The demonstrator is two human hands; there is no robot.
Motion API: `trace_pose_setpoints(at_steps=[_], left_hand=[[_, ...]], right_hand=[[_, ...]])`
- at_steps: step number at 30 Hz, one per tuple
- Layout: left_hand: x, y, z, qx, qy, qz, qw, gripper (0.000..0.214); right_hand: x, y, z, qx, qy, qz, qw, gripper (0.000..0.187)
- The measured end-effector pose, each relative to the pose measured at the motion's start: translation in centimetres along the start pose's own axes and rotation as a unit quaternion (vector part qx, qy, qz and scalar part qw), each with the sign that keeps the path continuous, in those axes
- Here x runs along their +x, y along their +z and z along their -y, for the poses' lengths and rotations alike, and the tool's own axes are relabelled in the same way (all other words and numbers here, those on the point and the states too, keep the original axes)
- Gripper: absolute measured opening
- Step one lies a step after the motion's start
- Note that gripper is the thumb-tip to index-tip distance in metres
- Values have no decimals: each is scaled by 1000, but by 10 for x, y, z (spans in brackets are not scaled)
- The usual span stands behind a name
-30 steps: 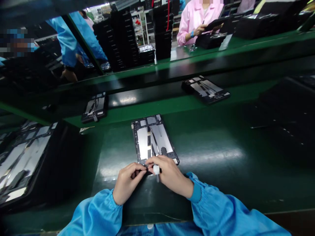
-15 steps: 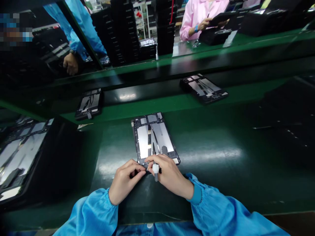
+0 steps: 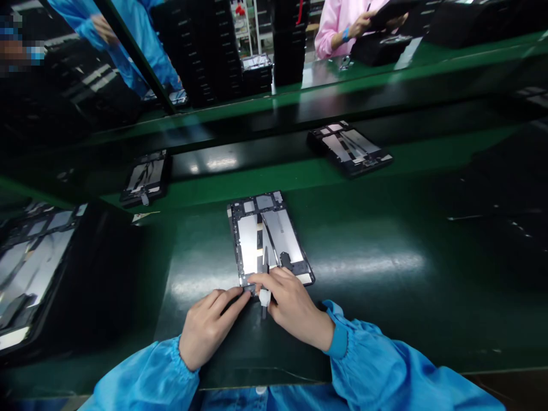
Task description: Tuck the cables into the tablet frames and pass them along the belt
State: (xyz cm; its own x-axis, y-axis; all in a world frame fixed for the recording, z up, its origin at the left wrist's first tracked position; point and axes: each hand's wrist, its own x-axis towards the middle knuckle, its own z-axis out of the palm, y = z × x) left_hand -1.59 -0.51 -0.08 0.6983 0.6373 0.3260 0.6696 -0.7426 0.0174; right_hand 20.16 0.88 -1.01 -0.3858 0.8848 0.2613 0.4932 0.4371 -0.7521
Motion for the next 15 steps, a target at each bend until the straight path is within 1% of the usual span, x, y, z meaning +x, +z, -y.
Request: trace_pose_setpoints(at_steps=[3,6,11,13,15], left_hand=[[-4,3,5,-18,12,-7,1000,34],[-4,6,8,-22,24,-2,999,34],[-3,8,7,-5,29,10,1000,39],[-3,9,5,2,20,15,1000,37],[-2,11,1,7,7,6,1000,32]], right_hand=[[0,-1,-1,6,1,4,1000,38],[1,-2,-1,16,5,8,1000,37],[4,-6,-2,19,12,18,1000,35],[2,-10,-2,44,4,1,999,31],[-4,-17,-2,88,3,-20,996,29]])
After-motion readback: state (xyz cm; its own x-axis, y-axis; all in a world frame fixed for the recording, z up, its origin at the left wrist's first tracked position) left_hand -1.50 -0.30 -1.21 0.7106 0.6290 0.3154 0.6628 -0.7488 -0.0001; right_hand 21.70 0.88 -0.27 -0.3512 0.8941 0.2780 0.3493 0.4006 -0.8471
